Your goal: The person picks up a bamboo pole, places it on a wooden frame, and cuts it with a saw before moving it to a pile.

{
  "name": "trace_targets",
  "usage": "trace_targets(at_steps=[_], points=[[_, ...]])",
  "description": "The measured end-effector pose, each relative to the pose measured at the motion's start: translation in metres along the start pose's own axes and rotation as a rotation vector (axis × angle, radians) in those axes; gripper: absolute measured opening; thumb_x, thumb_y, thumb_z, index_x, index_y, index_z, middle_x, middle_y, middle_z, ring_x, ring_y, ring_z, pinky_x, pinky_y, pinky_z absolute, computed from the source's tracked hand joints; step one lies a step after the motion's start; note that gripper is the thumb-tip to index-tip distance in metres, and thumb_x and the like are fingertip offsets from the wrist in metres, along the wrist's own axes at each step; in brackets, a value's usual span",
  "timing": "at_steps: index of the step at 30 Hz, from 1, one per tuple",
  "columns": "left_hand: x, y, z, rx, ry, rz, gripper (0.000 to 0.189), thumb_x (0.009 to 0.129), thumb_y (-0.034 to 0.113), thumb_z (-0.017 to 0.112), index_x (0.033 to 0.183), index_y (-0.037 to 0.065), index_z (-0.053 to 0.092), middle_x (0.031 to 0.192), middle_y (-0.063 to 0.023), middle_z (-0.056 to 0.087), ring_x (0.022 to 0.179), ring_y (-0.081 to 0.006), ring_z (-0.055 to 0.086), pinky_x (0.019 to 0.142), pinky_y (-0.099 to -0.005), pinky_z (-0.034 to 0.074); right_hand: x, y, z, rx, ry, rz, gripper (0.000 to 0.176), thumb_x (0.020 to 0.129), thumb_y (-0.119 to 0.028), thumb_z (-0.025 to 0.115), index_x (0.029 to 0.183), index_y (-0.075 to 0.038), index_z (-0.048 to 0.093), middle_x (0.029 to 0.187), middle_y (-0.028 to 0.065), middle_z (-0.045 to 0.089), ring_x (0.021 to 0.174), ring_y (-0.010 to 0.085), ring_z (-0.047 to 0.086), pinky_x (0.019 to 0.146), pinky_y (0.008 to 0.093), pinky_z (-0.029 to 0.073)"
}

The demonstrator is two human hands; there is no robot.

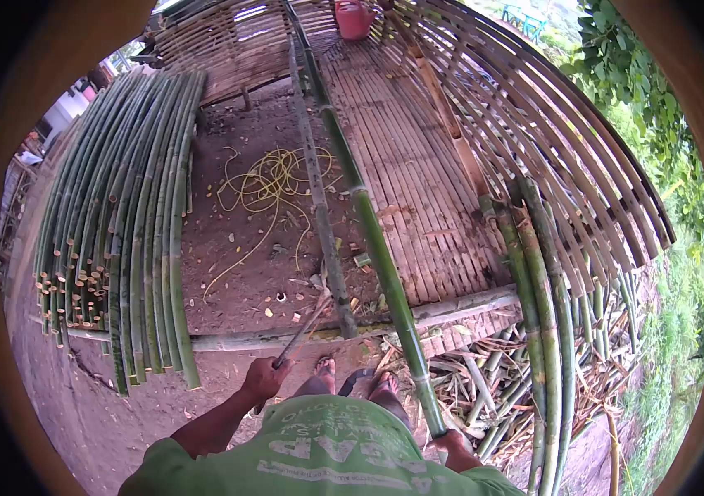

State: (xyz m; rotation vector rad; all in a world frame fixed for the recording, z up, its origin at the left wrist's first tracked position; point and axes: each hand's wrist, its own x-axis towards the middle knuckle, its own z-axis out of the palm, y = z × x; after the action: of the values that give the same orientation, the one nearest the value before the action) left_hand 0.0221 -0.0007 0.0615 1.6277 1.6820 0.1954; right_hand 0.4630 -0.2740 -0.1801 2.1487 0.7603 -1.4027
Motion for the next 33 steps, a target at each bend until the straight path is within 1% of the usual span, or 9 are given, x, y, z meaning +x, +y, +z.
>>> trace_targets(at_steps=[6,10,16,19,22,28,30,31,33], points=[[-0.001,-0.016,0.009,-0.012,0.049,0.044,0.045,0.085,0.041,0.06,0.072,-0.002,0.062,0.063,-0.0233,0.057,0.058,-0.0366,0.059,0.054,-0.0432,0.043,0.001,-0.02,-0.001,-0.077,-0.077,-0.104,0.084,0.047,-0.058,0.082,0.113,-0.008,0.065,0.112,0.0118,0.065,0.101,0.0253,0.063,0.09,0.0345,0.05],[-0.007,-0.016,0.008,-0.082,0.042,-0.009,0.046,0.086,0.042,0.059,0.073,-0.002,0.065,0.062,-0.0236,0.057,0.057,-0.0355,0.059,0.054,-0.0424,0.043,-0.021,-0.038,-0.027,-0.003,-0.045,-0.232,0.063,0.048,-0.053,0.081,0.095,-0.012,0.073,0.102,0.0112,0.069,0.094,0.0252,0.065,0.083,0.0348,0.051],[-0.012,-0.015,0.008,-0.149,0.059,-0.004,0.045,0.087,0.041,0.059,0.074,-0.002,0.064,0.063,-0.0237,0.058,0.057,-0.0341,0.06,0.053,-0.0422,0.043,-0.035,-0.086,-0.033,-0.062,0.179,-0.258,0.074,0.049,-0.052,0.08,0.104,-0.004,0.066,0.104,0.0172,0.067,0.096,0.0273,0.065,0.084,0.0363,0.051],[-0.01,-0.03,0.012,-0.192,0.104,0.035,0.045,0.088,0.04,0.056,0.069,-0.001,0.06,0.051,-0.0129,0.05,0.047,-0.0189,0.048,0.048,-0.0392,0.037,-0.025,-0.094,-0.024,-0.001,0.265,-0.34,0.08,0.051,-0.047,0.082,0.109,0.002,0.057,0.101,0.0204,0.065,0.096,0.0316,0.064,0.084,0.0377,0.051],[-0.006,-0.058,0.018,-0.2,0.094,0.007,0.043,0.088,0.037,0.059,0.071,-0.002,0.062,0.061,-0.0226,0.057,0.054,-0.0329,0.059,0.051,-0.0423,0.042,-0.045,-0.107,-0.032,0.037,0.256,-0.41,0.074,0.051,-0.044,0.082,0.106,0.001,0.058,0.096,0.019,0.066,0.091,0.0317,0.064,0.081,0.0385,0.051],[-0.016,-0.046,-0.025,-0.16,0.135,0.052,0.036,0.087,0.031,0.062,0.071,-0.001,0.061,0.058,-0.0213,0.056,0.053,-0.0314,0.059,0.05,-0.0399,0.041,-0.056,-0.141,-0.033,0.003,0.22,-0.41,0.062,0.05,-0.046,0.082,0.091,-0.002,0.067,0.085,0.017,0.068,0.079,0.0288,0.067,0.073,0.038,0.053],[-0.015,-0.066,-0.026,-0.165,0.273,0.235,0.034,0.085,0.03,0.065,0.07,0.0,0.06,0.059,-0.0201,0.056,0.052,-0.0312,0.058,0.05,-0.0395,0.042,-0.042,-0.142,-0.019,0.023,0.241,-0.448,0.06,0.051,-0.047,0.081,0.092,-0.005,0.069,0.087,0.0163,0.069,0.079,0.0275,0.067,0.073,0.0381,0.053],[-0.017,-0.06,-0.039,-0.103,0.263,0.258,0.032,0.083,0.029,0.066,0.072,0.0,0.059,0.059,-0.0186,0.056,0.052,-0.0303,0.057,0.05,-0.0393,0.043,-0.013,-0.142,0.0,-0.154,0.238,-0.431,0.058,0.054,-0.045,0.079,0.093,-0.004,0.069,0.087,0.0164,0.069,0.08,0.0272,0.067,0.072,0.0389,0.053],[-0.018,-0.051,-0.065,-0.058,0.085,0.197,0.028,0.085,0.025,0.064,0.073,0.001,0.057,0.057,-0.0151,0.054,0.05,-0.0241,0.053,0.049,-0.0365,0.04,-0.022,-0.15,0.008,0.089,0.128,-0.303,0.049,0.055,-0.031,0.081,0.092,-0.001,0.066,0.085,0.0185,0.068,0.073,0.0279,0.067,0.065,0.0384,0.054]])
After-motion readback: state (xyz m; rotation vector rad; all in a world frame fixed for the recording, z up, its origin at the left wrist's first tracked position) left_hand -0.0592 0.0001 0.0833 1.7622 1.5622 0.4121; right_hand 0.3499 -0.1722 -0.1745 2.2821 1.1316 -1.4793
